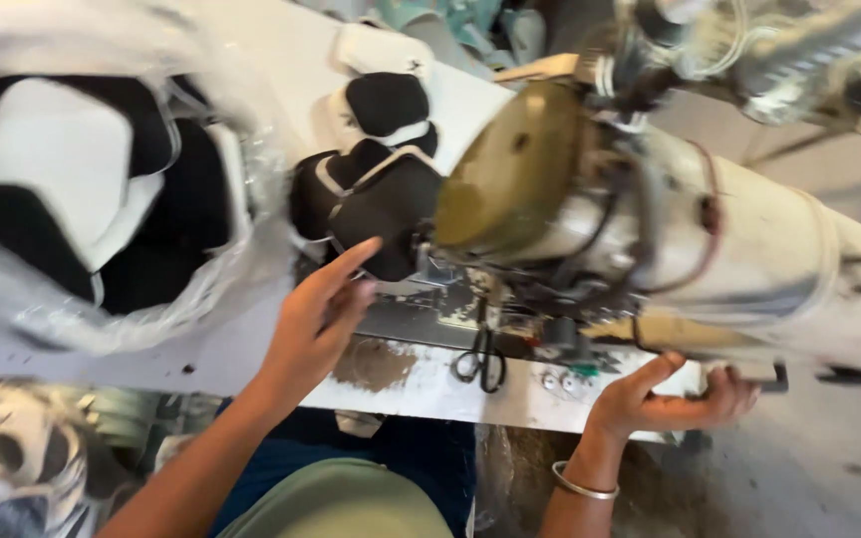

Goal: The person uses a sewing machine to stitch the edges of black and white slipper components. They repeatedly pick up a slipper part, guide it under the needle to sew the perimeter, and then place the finished item on a pile on the table.

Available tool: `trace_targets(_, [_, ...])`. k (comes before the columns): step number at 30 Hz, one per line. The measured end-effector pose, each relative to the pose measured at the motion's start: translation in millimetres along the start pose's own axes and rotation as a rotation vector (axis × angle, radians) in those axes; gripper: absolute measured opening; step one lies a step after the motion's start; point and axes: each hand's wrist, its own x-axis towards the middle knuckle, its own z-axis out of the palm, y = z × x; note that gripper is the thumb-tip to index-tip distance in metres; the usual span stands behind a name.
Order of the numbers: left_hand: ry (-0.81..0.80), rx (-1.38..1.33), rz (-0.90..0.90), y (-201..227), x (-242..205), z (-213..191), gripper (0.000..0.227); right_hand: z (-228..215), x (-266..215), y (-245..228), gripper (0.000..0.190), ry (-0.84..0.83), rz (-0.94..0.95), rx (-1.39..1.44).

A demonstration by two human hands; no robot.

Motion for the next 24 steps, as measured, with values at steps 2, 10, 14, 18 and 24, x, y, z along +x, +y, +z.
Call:
trace_targets(2, [0.046, -0.035, 0.117, -23.8, -20.9, -0.7, 0.047, -7.3, 18.0, -7.3, 0.037, 0.001, -0.007, -0.020])
trace_targets(10, [0.219, 0.484, -0.046, -109.6, -84.4, -5.6, 0.023, 0.4, 43.4, -80.8, 0.017, -0.641, 0.989, 1.211])
trace_targets(14, [0.233, 0.499, 0.039, -109.5, -83.0, 1.4, 0.022, 27.7, 33.1, -62.8, 0.018, -0.520, 0.995, 1.455])
trace_targets(18, [0.249, 0.561, 0.059, -102.5, -79.6, 4.0, 0.021, 41.4, 46.4, -63.5, 0.013, -0.397, 1.071, 1.547])
trace_targets(24, [0.241, 0.597, 0.062, -100.2, -82.0, 6.4, 0.021, 59.0, 51.7, -60.9, 0.019, -0.300, 1.072, 1.497])
